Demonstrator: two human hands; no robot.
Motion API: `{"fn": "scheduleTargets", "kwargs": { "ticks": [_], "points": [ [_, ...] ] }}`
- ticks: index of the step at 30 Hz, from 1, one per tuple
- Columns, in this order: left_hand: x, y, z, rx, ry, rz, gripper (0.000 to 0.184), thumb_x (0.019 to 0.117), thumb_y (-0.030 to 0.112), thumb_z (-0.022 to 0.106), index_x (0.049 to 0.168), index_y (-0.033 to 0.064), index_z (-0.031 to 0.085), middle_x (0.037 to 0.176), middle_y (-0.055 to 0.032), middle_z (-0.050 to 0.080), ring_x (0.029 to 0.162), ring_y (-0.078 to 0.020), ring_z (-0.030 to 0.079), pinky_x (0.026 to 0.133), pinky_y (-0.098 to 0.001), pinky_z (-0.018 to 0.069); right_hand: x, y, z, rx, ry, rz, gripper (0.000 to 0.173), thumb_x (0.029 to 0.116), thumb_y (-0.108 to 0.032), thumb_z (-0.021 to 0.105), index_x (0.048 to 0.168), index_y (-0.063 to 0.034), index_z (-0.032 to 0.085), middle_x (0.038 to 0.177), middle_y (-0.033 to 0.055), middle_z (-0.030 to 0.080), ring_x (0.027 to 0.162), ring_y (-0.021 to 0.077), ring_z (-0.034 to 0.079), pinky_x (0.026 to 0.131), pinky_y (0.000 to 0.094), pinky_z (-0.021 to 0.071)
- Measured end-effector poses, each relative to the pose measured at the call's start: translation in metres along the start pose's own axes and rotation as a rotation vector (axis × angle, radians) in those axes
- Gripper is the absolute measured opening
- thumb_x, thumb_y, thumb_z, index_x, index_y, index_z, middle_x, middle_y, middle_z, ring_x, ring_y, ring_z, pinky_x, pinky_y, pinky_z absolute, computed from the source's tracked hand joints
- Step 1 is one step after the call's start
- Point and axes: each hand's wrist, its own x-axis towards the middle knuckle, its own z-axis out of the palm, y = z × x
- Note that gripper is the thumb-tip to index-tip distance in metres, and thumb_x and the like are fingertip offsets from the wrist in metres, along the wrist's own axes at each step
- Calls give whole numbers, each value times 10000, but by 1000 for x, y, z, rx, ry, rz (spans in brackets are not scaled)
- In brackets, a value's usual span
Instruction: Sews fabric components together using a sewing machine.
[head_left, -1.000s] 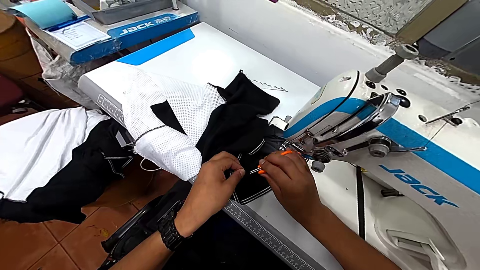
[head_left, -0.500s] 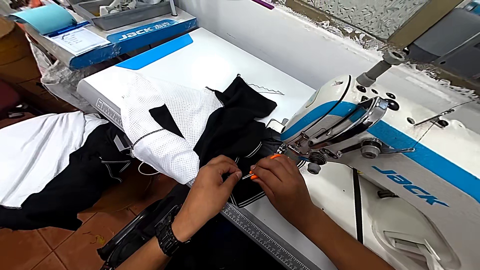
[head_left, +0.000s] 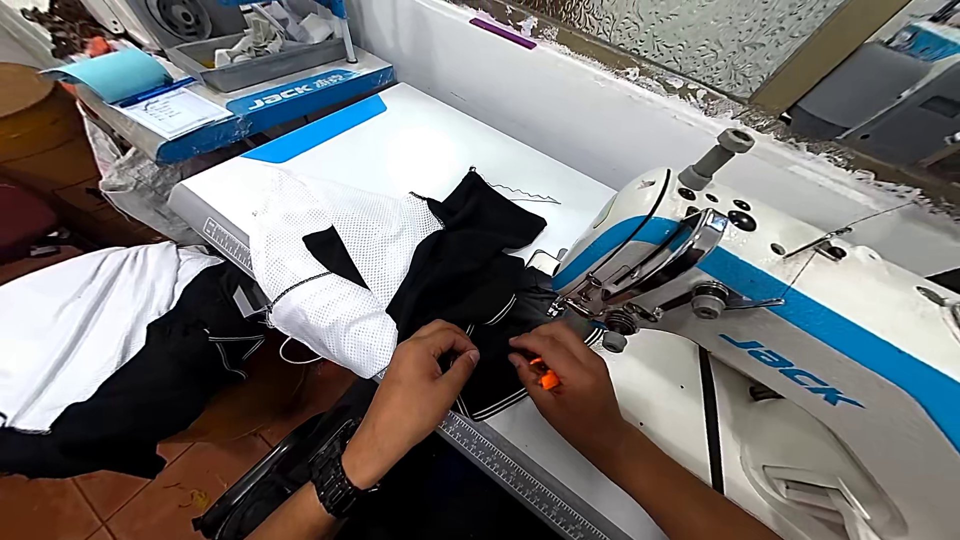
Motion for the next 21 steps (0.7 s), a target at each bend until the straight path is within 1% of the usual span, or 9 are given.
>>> {"fn": "scheduleTargets", "kwargs": {
  "ticks": [2,5,8,10,11,13,14,18,21],
  "points": [
    [-2,-2,1,22,53,42,38,908,228,699,918,235,734,1064,114,699,970,-40,662,788,-265,582,0,-1,0,1,-28,-58,156,924,-248,738,1016,-121,732,978,11,648,787,65,632,642,229,567],
    [-15,-3,-4,269,251,265,293,912,287,712,1156,130,678,1238,-25,631,1162,-171,590,963,-381,523,-2,-4,-3,-68,-145,-163,411,873,-544,748,964,-143,738,964,14,654,783,91,638,618,258,557],
    [-40,-4,-21,496,346,291,366,985,452,605,936,95,672,941,-67,642,887,-209,633,746,-401,551,-6,-12,-1,-163,-319,-221,404,889,-570,700,992,-181,735,1037,14,665,862,150,651,652,322,553],
    [-55,-6,-31,476,130,75,590,1060,545,363,712,160,643,647,9,591,604,-161,606,526,-415,496,-6,-15,1,-189,-331,-272,188,979,-337,629,993,-176,724,1078,5,708,895,158,686,676,321,573],
    [-60,-6,-35,331,-53,-61,661,1072,571,275,716,192,684,612,49,613,554,-127,593,503,-398,476,-7,-16,1,-188,-297,-296,173,1016,-269,582,984,-160,713,1073,0,723,879,153,687,667,307,558],
    [-59,-10,-38,-148,-351,-171,679,1083,574,235,1016,146,758,766,52,721,544,-72,610,486,-282,513,-5,-19,0,-155,-176,-302,206,1054,-242,547,998,-131,711,1066,7,745,870,143,700,686,283,565],
    [-56,-13,-32,-407,-417,-169,676,1068,609,278,1174,97,705,913,-3,749,599,-83,648,523,-264,555,-4,-21,-2,-134,-115,-293,214,1059,-249,548,1002,-121,711,1053,15,749,882,139,709,706,275,577],
    [-31,9,14,-878,-199,-83,530,953,480,668,1257,54,581,1125,-51,724,1031,-166,709,945,-370,590,-3,-22,-6,-90,13,-290,192,1056,-233,556,1020,-95,683,1032,52,742,905,135,718,733,256,591],
    [-9,31,46,-911,105,-141,347,908,208,771,1136,-12,631,921,-112,735,838,-180,729,793,-343,625,-3,-19,-4,-87,26,-288,159,1040,-211,573,1030,-95,680,1062,65,742,923,149,718,739,263,591]
  ]
}}
